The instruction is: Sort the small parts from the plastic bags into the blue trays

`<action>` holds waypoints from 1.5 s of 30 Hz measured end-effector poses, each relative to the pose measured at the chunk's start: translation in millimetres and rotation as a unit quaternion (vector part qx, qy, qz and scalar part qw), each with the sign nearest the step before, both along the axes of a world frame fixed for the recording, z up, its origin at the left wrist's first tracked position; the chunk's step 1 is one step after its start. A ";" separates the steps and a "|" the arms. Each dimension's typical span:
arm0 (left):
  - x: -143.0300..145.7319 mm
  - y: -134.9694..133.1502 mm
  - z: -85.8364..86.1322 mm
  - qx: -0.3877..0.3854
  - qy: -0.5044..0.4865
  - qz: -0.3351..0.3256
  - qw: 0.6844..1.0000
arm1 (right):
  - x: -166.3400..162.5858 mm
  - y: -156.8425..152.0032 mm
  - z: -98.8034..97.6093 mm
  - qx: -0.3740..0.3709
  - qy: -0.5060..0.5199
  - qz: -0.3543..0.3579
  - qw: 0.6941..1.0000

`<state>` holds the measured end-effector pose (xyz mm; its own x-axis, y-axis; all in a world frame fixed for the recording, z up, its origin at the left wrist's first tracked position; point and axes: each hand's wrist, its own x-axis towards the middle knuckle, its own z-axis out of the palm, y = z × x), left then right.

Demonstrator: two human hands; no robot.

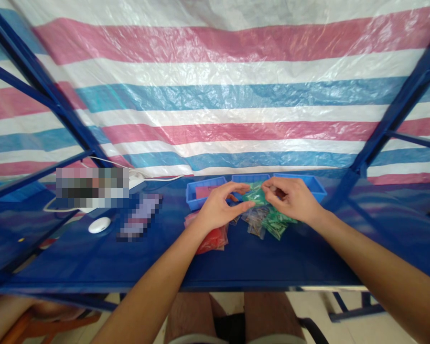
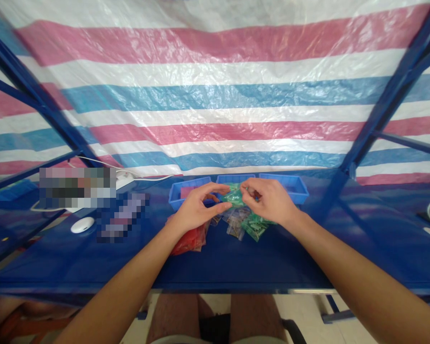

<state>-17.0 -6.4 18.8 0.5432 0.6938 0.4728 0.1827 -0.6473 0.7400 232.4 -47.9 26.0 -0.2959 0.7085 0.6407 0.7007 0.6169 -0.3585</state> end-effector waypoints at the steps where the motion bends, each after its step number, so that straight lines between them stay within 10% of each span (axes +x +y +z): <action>1: 0.0 0.1 -0.6 0.004 0.006 -0.004 1.000 | -2.2 0.8 -2.2 0.001 0.012 0.003 1.000; 14: -0.4 7.0 -6.0 -0.053 0.014 0.020 0.998 | -15.0 9.5 -16.3 -0.124 0.190 0.066 0.972; 26: 4.3 9.3 -10.3 -0.155 -0.131 -0.048 0.978 | -21.7 12.9 -20.1 -0.299 0.337 0.202 0.870; 35: 1.0 8.4 -4.2 -0.063 -0.073 0.067 0.993 | -24.7 15.0 -18.8 -0.237 0.398 0.080 0.883; 45: -0.1 11.6 -5.7 -0.088 -0.053 0.033 0.994 | -27.9 9.7 -19.5 -0.226 0.327 0.172 0.901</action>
